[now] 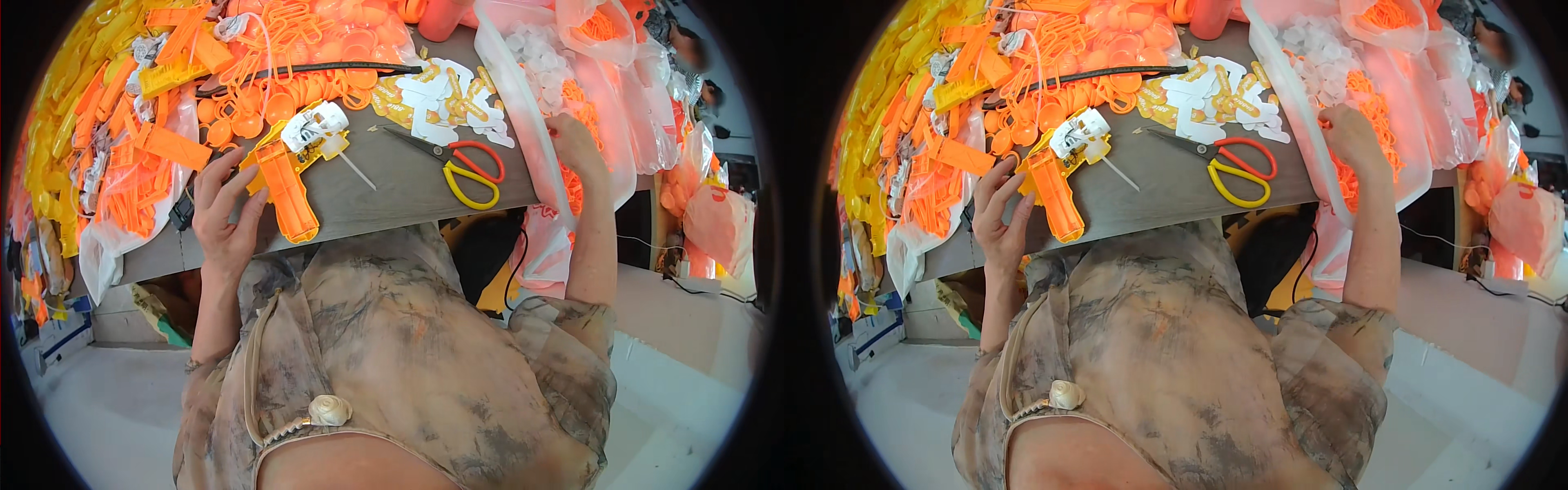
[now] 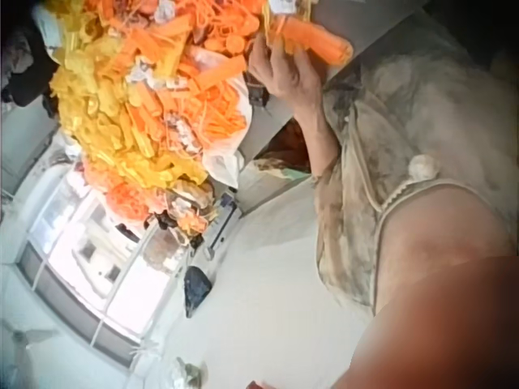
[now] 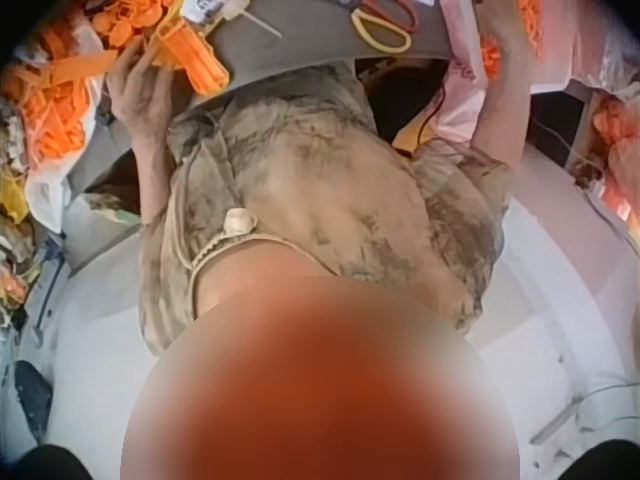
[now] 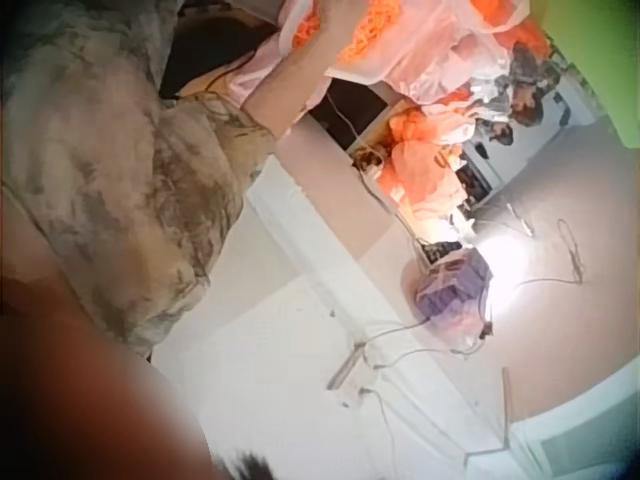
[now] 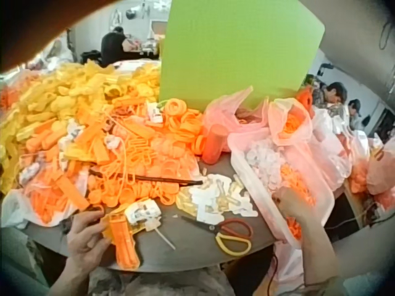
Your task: Assembling plastic toy guns by hand at a workbench.
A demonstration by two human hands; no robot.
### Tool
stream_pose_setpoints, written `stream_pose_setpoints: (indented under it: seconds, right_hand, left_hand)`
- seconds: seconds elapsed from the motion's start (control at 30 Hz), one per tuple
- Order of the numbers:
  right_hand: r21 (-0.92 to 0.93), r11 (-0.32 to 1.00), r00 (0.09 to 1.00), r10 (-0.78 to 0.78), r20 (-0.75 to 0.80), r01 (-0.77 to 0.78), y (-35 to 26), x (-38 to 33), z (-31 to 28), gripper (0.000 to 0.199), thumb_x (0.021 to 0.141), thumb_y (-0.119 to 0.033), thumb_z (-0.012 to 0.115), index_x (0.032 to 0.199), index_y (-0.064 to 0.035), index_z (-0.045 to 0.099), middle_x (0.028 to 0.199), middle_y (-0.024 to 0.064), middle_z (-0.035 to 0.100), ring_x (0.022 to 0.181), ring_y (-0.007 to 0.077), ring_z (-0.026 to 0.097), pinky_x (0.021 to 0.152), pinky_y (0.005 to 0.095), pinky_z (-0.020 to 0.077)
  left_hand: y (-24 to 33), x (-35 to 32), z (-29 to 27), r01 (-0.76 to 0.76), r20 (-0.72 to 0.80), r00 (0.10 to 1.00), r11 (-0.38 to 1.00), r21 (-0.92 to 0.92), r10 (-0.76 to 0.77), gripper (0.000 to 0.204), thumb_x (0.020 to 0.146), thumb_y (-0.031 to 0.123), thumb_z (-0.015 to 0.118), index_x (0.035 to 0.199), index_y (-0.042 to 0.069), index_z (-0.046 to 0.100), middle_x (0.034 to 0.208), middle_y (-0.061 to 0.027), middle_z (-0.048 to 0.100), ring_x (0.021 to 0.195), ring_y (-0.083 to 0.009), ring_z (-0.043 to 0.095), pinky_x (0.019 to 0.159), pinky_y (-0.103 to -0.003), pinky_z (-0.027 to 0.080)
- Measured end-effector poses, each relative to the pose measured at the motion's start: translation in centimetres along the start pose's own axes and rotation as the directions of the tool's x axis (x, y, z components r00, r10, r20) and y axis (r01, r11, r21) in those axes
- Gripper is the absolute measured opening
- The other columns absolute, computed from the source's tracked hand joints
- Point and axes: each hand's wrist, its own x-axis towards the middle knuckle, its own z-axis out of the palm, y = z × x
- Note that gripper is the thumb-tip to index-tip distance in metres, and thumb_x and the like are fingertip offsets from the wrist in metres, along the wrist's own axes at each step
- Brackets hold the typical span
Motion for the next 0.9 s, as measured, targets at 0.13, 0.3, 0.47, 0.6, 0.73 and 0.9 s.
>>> stream_pose_setpoints:
  seconds: [0.13, 0.3, 0.47, 0.6, 0.73, 0.9]
  right_hand:
    - [0.073, 0.997, 0.997, 0.009, -0.08, -0.003, 0.5, 0.5, 1.5, 0.019, 0.075, -0.012, 0.057, 0.088, -0.0013, 0.066, 0.08, 0.0199, 0.062, 0.075, 0.0302, 0.061, 0.067, 0.0388, 0.0463]
    - [0.172, 0.983, 0.998, 0.063, -0.001, -0.062, 1.5, 0.4, 0.6, 0.021, 0.074, -0.009, 0.058, 0.091, 0.0012, 0.064, 0.076, 0.0157, 0.062, 0.071, 0.0233, 0.06, 0.066, 0.0324, 0.0456]
    - [0.283, 0.955, 0.957, 0.157, -0.244, -0.085, 1.7, -0.1, -1.3, 0.016, 0.075, -0.006, 0.06, 0.089, 0.0016, 0.061, 0.073, 0.0092, 0.059, 0.07, 0.018, 0.056, 0.065, 0.0309, 0.0455]
    - [0.3, 0.949, 0.89, 0.215, -0.402, -0.094, -1.9, -1.7, -4.0, 0.014, 0.079, -0.005, 0.059, 0.091, 0.0024, 0.059, 0.075, 0.0068, 0.058, 0.064, 0.0129, 0.053, 0.056, 0.0258, 0.0428]
    - [0.967, 0.0, 0.964, 0.089, -0.252, 0.253, -11.0, -3.3, -2.6, 0.012, 0.083, -0.004, 0.056, 0.094, -0.0004, 0.055, 0.078, 0.0037, 0.056, 0.05, 0.003, 0.04, 0.042, 0.0156, 0.0278]
    - [0.954, -0.3, 0.961, -0.263, -0.088, 0.006, -20.7, -4.4, 1.9, 0.006, 0.083, -0.002, 0.053, 0.089, -0.0009, 0.052, 0.081, 0.0082, 0.059, 0.049, 0.0067, 0.046, 0.037, 0.0185, 0.0326]
  left_hand:
    - [0.1, 0.0, 0.1, -0.04, -0.002, 0.999, 0.999, -0.016, 0.04, 0.029, 0.07, 0.002, 0.07, 0.098, 0.002, 0.064, 0.112, -0.0144, 0.057, 0.103, -0.0291, 0.053, 0.086, -0.036, 0.043]
    - [0.3, 0.3, 0.1, -0.048, -0.04, 0.998, 0.998, -0.048, 0.046, 0.024, 0.07, 0.001, 0.069, 0.094, 0.001, 0.065, 0.109, -0.0144, 0.059, 0.099, -0.0291, 0.055, 0.085, -0.036, 0.044]
    - [0.1, 0.4, -0.4, -0.037, -0.089, 0.996, 0.995, -0.092, 0.029, 0.024, 0.07, 0.0, 0.069, 0.093, 0.001, 0.065, 0.106, -0.0145, 0.06, 0.098, -0.0272, 0.056, 0.083, -0.034, 0.044]
    - [0.9, 1.2, -0.7, 0.015, -0.115, 0.992, 0.961, -0.275, -0.048, 0.023, 0.072, -0.001, 0.068, 0.095, 0.0, 0.065, 0.105, -0.0145, 0.06, 0.096, -0.0238, 0.056, 0.083, -0.032, 0.044]
    - [2.6, 2.0, -0.2, 0.053, -0.022, 0.997, 0.877, -0.477, -0.072, 0.025, 0.074, -0.001, 0.067, 0.098, -0.002, 0.063, 0.105, -0.0135, 0.06, 0.096, -0.0207, 0.056, 0.081, -0.029, 0.045]
    - [5.1, 3.3, 1.2, 0.364, 0.295, 0.931, 0.572, -0.735, -0.213, 0.023, 0.079, 0.004, 0.065, 0.101, -0.002, 0.063, 0.098, -0.0084, 0.062, 0.086, -0.0109, 0.057, 0.074, -0.024, 0.046]
